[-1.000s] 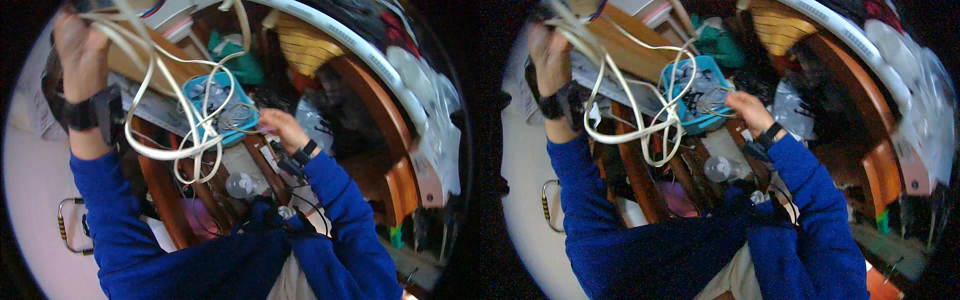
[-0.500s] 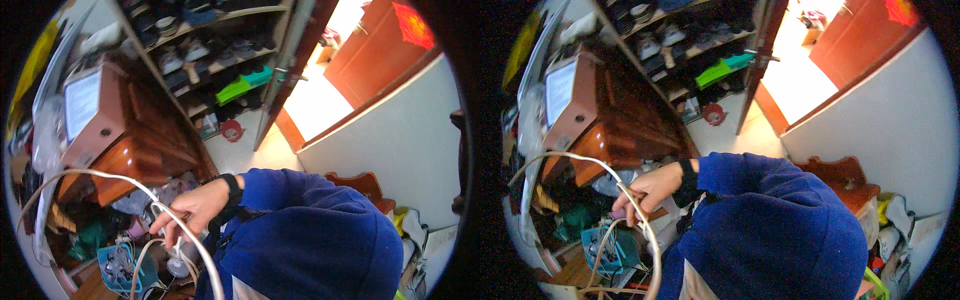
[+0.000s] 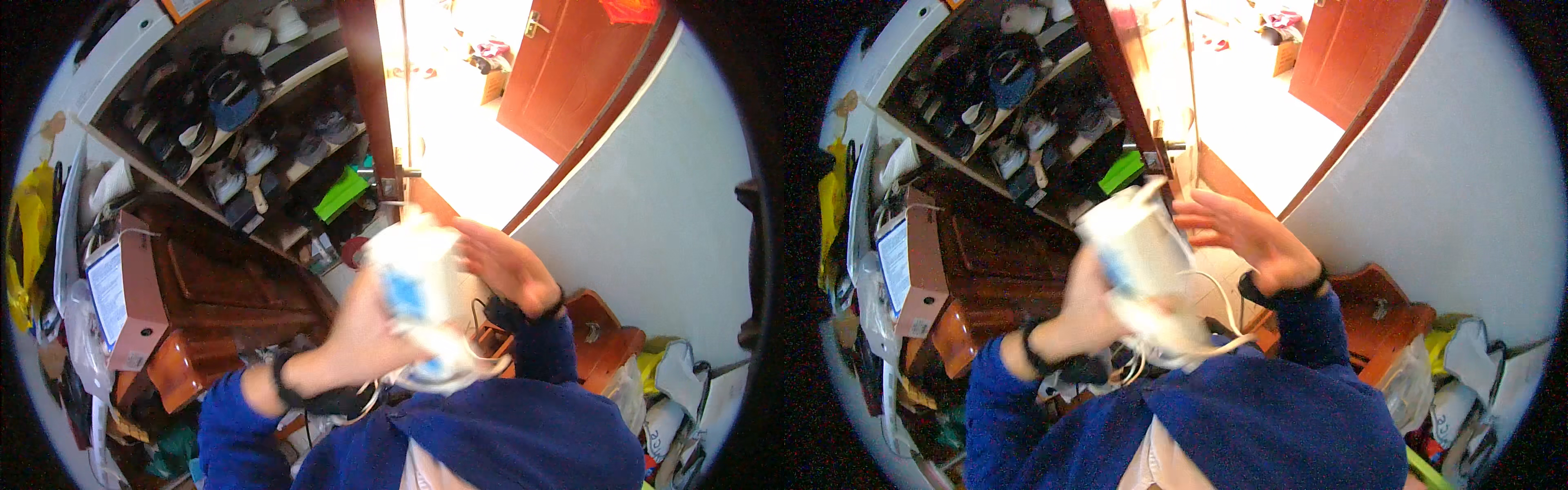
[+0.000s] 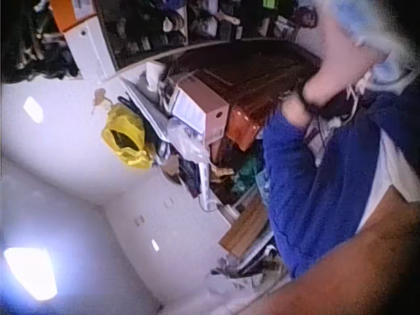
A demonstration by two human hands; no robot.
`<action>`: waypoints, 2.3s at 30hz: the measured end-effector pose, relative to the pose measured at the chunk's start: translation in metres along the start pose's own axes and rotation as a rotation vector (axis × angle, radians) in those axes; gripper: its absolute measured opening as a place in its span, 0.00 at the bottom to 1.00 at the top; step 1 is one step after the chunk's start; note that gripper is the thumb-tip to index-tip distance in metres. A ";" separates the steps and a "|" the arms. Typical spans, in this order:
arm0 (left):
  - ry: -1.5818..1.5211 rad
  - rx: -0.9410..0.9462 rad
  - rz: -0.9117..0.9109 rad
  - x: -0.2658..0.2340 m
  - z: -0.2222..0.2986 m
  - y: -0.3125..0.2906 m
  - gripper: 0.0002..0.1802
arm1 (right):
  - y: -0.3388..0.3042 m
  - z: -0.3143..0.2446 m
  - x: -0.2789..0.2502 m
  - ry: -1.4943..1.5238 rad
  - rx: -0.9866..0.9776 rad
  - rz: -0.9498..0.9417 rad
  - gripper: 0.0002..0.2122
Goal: The person assembles a white electrical plug by inserting metal terminals into the housing and tightening them with a yellow screwdriver. They then attach the cover and retrieve a power strip from a storage area.
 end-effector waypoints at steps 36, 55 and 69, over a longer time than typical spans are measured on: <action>0.661 0.143 0.051 -0.033 -0.112 0.192 0.34 | 0.213 -0.105 -0.391 0.517 -0.486 0.465 0.19; 1.066 -0.782 0.528 0.051 -0.197 -0.073 0.33 | 0.219 -0.089 -0.434 0.570 -0.459 0.383 0.22; 0.748 -1.487 0.503 0.117 -0.259 -0.084 0.18 | 0.229 -0.072 -0.433 0.835 -0.337 0.167 0.24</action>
Point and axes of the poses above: each hand's wrist, its own y-axis towards the middle knuckle, its own x-axis out of the palm, z = x × y, the point moved 3 cm from there along y, towards the middle knuckle, and after that the axes turned 14 degrees about y, right-handed, at the moved point
